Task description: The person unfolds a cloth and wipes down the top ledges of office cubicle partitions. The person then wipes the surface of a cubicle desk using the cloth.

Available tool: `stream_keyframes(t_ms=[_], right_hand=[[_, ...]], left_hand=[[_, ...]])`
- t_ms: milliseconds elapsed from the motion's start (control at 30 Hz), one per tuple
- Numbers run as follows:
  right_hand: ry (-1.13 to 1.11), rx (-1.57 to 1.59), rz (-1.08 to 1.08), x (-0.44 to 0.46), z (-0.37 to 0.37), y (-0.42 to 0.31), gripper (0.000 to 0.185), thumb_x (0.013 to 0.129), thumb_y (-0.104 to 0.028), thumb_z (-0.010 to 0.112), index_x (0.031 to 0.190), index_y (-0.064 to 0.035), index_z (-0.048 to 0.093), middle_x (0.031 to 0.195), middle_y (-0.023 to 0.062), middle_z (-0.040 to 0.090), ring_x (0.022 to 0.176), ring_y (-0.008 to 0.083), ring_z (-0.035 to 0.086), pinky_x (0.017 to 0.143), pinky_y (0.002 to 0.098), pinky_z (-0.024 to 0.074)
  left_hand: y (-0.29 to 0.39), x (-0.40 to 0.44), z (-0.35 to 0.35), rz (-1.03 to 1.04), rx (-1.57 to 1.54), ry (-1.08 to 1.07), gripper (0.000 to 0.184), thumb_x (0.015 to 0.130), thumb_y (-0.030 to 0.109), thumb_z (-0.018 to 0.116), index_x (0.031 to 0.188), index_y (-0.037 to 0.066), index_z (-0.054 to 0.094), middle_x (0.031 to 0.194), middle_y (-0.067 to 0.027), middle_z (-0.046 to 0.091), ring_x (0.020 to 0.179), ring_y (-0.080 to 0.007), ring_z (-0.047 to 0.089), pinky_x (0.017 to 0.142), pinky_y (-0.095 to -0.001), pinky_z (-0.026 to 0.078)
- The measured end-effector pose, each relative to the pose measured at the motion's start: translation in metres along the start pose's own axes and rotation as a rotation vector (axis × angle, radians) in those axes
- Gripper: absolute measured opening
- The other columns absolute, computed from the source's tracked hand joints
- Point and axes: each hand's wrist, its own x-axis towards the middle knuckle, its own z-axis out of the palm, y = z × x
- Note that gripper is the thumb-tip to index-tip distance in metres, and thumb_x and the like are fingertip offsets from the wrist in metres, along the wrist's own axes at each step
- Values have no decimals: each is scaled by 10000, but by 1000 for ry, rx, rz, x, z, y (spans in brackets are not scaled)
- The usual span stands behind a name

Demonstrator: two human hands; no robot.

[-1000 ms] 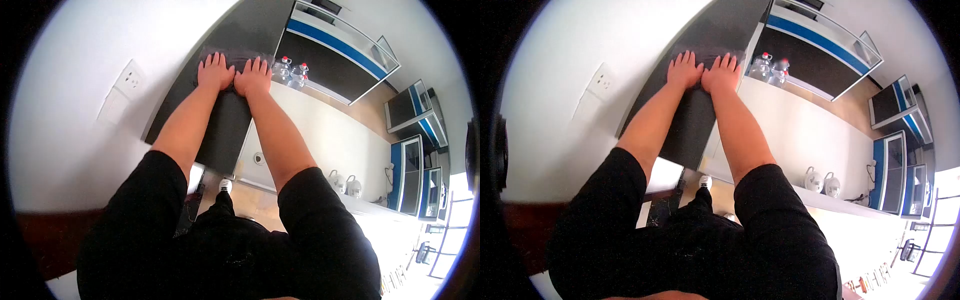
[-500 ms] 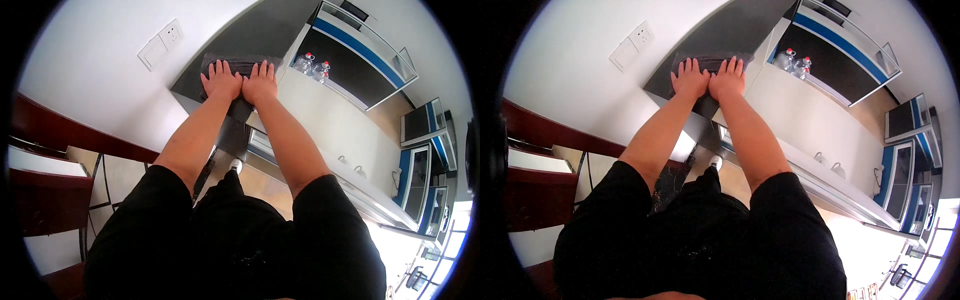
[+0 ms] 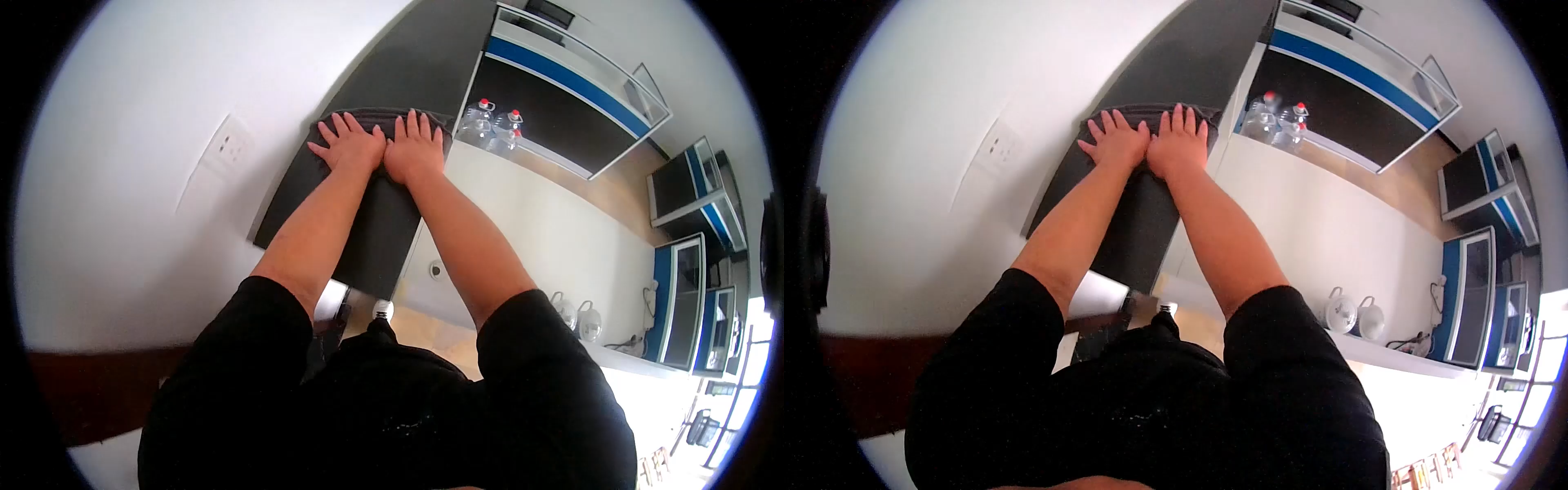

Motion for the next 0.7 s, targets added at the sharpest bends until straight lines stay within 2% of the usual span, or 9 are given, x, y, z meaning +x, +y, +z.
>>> stream_keyframes(t_ms=[167, 233, 367, 500, 567, 600, 633, 667, 700], right_hand=[[34, 24, -46, 86, 2, 19, 646, 1117, -428, 321, 1699, -149, 287, 1799, 72, 152, 1659, 265, 129, 1333, 494, 101], [36, -22, -41, 121, 0, 30, 640, 1118, -432, 303, 1698, -163, 295, 1798, 55, 160, 1658, 257, 140, 1332, 494, 119], [16, -120, -170, 189, -5, 44, 611, 1116, -383, 283, 1691, -181, 315, 1793, 32, 184, 1649, 250, 181, 1328, 505, 160], [42, -130, -189, 233, -3, 63, 606, 1103, -341, 286, 1685, -178, 333, 1791, 33, 197, 1646, 253, 198, 1327, 500, 163], [109, -99, -87, 244, -1, 66, 608, 1095, -320, 291, 1682, -170, 337, 1791, 29, 198, 1645, 249, 203, 1326, 508, 160], [121, -48, -34, 244, -4, 63, 634, 1082, -323, 313, 1687, -132, 317, 1795, 59, 179, 1653, 268, 171, 1331, 487, 128], [114, -51, -36, 240, -7, 61, 634, 1082, -323, 313, 1687, -132, 317, 1795, 59, 179, 1653, 268, 171, 1331, 487, 128], [128, -13, 116, 235, -10, 58, 657, 1077, -337, 324, 1690, -103, 294, 1795, 89, 165, 1656, 287, 147, 1333, 471, 109], [145, 26, 272, 230, -14, 55, 683, 1072, -350, 334, 1694, -74, 271, 1796, 118, 151, 1660, 307, 124, 1334, 456, 89]], left_hand=[[33, 79, 9, -4, -9, 40, 842, 1052, 573, 377, 1709, 76, 201, 1792, -140, 142, 1641, -418, 106, 1255, -730, 93], [51, 112, 5, 14, 7, 28, 844, 1051, 567, 384, 1706, 66, 206, 1791, -145, 143, 1637, -421, 124, 1258, -719, 113], [79, 184, 13, 0, -33, 35, 850, 1043, 554, 406, 1705, 58, 207, 1790, -148, 147, 1630, -425, 152, 1272, -667, 152], [107, 235, 14, 180, -53, 40, 847, 1038, 552, 410, 1701, 57, 223, 1793, -137, 142, 1633, -409, 159, 1277, -637, 177], [121, 257, 21, 289, 27, 87, 805, 1045, 565, 404, 1702, 124, 260, 1796, -86, 162, 1639, -369, 171, 1284, -617, 187], [124, 264, 24, 287, 27, 75, 805, 1045, 565, 404, 1702, 124, 260, 1796, -86, 162, 1639, -369, 171, 1284, -617, 187], [128, 271, 26, 458, 80, 74, 760, 1058, 552, 392, 1698, 159, 278, 1793, -58, 183, 1638, -335, 191, 1292, -590, 197], [132, 278, 26, 629, 131, 79, 718, 1071, 539, 380, 1695, 194, 297, 1790, -30, 204, 1638, -300, 210, 1300, -563, 206], [137, 284, 29, 629, 126, 83, 718, 1071, 539, 380, 1695, 194, 297, 1790, -30, 204, 1638, -300, 210, 1300, -563, 206]])
